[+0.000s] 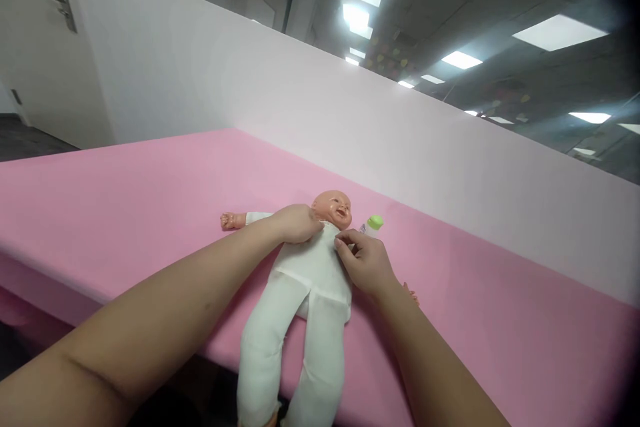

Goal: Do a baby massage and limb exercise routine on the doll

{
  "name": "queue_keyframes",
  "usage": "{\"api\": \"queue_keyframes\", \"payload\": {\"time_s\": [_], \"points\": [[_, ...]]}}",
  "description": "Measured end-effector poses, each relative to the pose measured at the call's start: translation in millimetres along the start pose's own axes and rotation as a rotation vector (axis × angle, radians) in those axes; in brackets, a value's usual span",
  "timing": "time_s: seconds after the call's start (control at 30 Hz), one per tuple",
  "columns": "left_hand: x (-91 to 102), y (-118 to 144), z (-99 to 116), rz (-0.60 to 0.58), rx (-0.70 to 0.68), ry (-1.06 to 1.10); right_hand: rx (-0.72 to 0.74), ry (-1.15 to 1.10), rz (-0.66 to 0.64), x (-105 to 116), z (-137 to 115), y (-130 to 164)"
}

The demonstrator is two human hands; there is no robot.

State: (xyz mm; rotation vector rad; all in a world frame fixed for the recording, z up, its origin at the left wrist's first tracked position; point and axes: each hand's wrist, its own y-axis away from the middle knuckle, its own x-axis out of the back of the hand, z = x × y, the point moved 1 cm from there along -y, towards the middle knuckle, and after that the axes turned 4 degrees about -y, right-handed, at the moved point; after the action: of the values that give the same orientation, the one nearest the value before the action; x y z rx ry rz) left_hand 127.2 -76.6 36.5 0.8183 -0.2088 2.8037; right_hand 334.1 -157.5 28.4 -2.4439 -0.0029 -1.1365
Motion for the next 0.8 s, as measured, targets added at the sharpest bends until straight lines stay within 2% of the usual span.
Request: {"api": "queue_keyframes", "payload": {"time_s": [0.1, 0.2, 0.37, 0.57, 0.8], "points": [[-0.8, -0.6, -2.8, -0.111, -0.067, -0.213, 0.054, 0.004, -0.018, -3.2, -1.8, -0.7], [-1.7, -3.9, -5.7, -0.072, -0.139, -0.313, 0.113, -0.007, -0.033, -7.7, 1.1, -0.9], [-2.0, -12.4, -13.6, -0.047, -0.151, -0.271, 0.112, -0.093, 0.016, -11.7, 19.6, -2.8], [-4.6, -16.4, -19.3, -0.039, -0.230, -0.292, 0.091, -0.022, 0.079, -15.5, 32.7, -9.0], [-17.9, -28.9, -33.1, 0.049, -0.180, -0.084, 0.052, 0.025, 0.140, -13.9, 45.8, -15.4]]}}
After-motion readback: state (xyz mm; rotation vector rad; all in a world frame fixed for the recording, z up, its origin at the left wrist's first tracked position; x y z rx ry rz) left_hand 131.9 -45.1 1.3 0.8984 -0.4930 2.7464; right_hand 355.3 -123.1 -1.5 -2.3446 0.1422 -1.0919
